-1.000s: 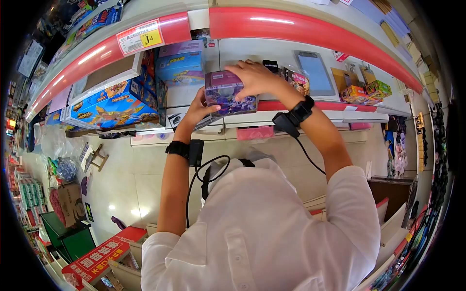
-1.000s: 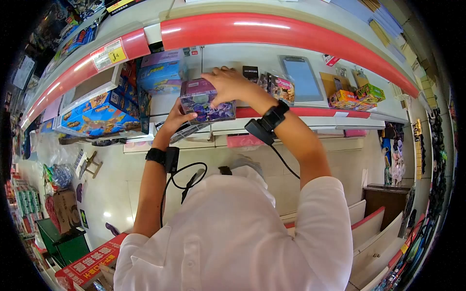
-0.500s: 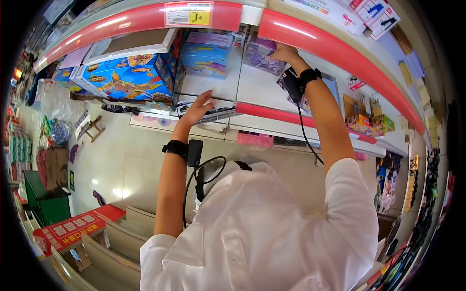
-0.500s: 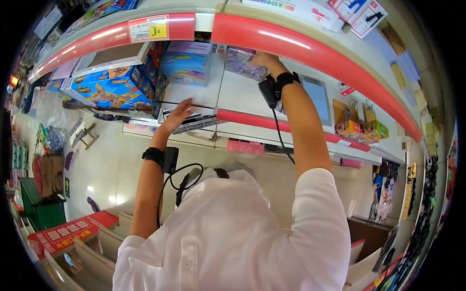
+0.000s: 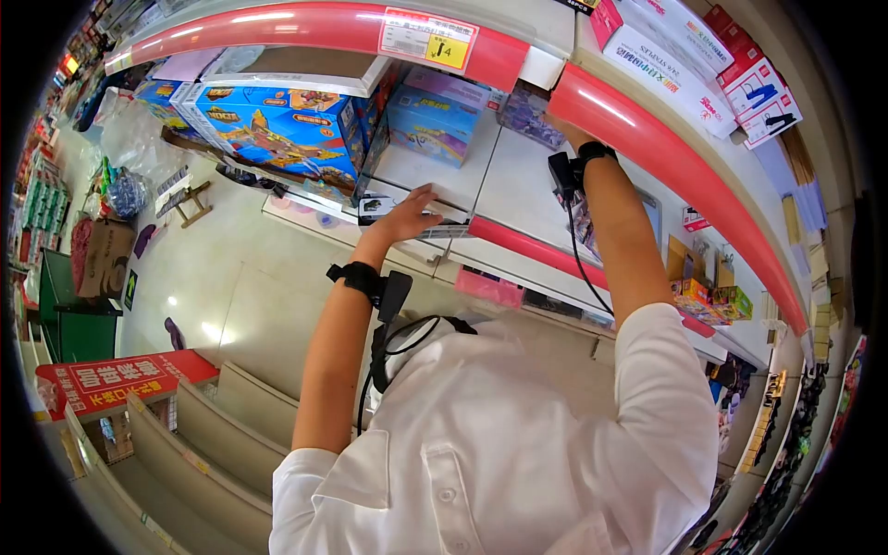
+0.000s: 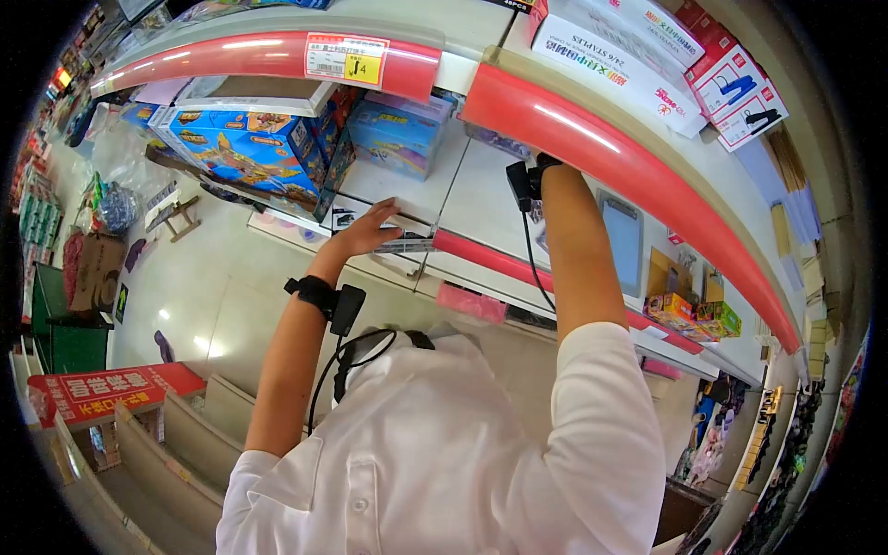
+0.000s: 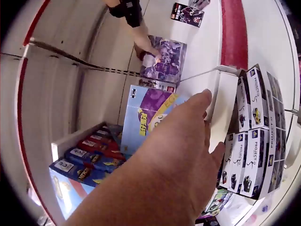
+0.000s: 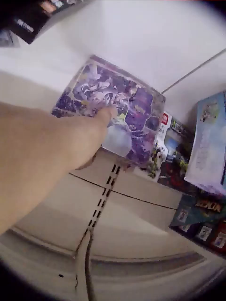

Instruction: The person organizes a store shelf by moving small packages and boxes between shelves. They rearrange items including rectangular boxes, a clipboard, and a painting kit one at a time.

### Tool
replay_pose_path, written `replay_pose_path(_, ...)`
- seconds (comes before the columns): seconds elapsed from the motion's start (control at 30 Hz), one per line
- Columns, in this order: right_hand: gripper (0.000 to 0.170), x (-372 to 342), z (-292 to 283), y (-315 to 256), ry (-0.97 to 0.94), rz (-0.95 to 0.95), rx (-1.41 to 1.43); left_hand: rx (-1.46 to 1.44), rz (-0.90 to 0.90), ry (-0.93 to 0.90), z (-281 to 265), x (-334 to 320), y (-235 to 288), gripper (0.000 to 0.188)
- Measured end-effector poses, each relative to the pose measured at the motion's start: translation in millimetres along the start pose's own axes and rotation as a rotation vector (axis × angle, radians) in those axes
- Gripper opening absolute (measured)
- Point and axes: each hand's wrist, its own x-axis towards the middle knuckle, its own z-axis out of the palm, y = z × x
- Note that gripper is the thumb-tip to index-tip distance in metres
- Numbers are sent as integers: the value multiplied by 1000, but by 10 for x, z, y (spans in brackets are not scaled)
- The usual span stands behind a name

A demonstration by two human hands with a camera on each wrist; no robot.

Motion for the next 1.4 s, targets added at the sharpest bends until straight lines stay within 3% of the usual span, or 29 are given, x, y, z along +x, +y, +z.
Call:
replay_pose_path(0.2, 70, -301, -79, -481, 34, -72, 119, -15, 3, -16, -1, -12, 25, 56)
replay_pose_path(0.33, 72, -227, 328, -740, 101, -350, 378, -9, -13, -39, -39, -28, 90, 54)
replay_pose_path(0.43, 73, -360, 562, -1042, 262, -555, 260, 3, 3, -58, -60, -26, 105, 54)
replay_pose_path(0.53, 70, -432, 550, -1179, 242, -557, 146, 10, 27, -58, -41, -28, 72, 52)
replay_pose_path(0.7, 58, -726, 598, -1292, 212, -596, 256, -49, 61, 24, -120, -13, 71, 41)
replay_pose_path(0.8, 56, -1022, 580, -1220, 230, -607, 329, -382, -124, 107, -435, -161, 433, 31)
replay_pose_path(0.83, 56, -1123, 549, -1162, 251, -617, 341, -208, 8, 233, -525, -218, 497, 34)
replay_pose_path(0.9, 54, -1372, 439, -1047, 183, -601, 385, 137, 266, 468, -670, -358, 604, 41)
replay_pose_path(1.0, 54, -1494, 366, -904, 87, -588, 458, 525, 508, 760, -883, -388, 1119, 54)
replay_pose_path(1.07, 58, -1453, 341, -802, 5, -644, 498, 472, 416, 558, -778, -307, 994, 60)
replay_pose_path(1.1, 60, -1351, 330, -776, -112, -572, 652, 448, 374, 462, -723, -242, 919, 62)
replay_pose_path(1.17, 63, -1058, 326, -736, -344, -421, 958, 402, 379, 486, -692, -163, 848, 64)
replay_pose_path(1.27, 76, -599, 356, -811, -39, -424, 750, 397, 384, 486, -669, -243, 833, 65)
replay_pose_path(1.4, 79, -237, 530, -999, 310, -607, 97, 401, 365, 494, -619, -370, 856, 64)
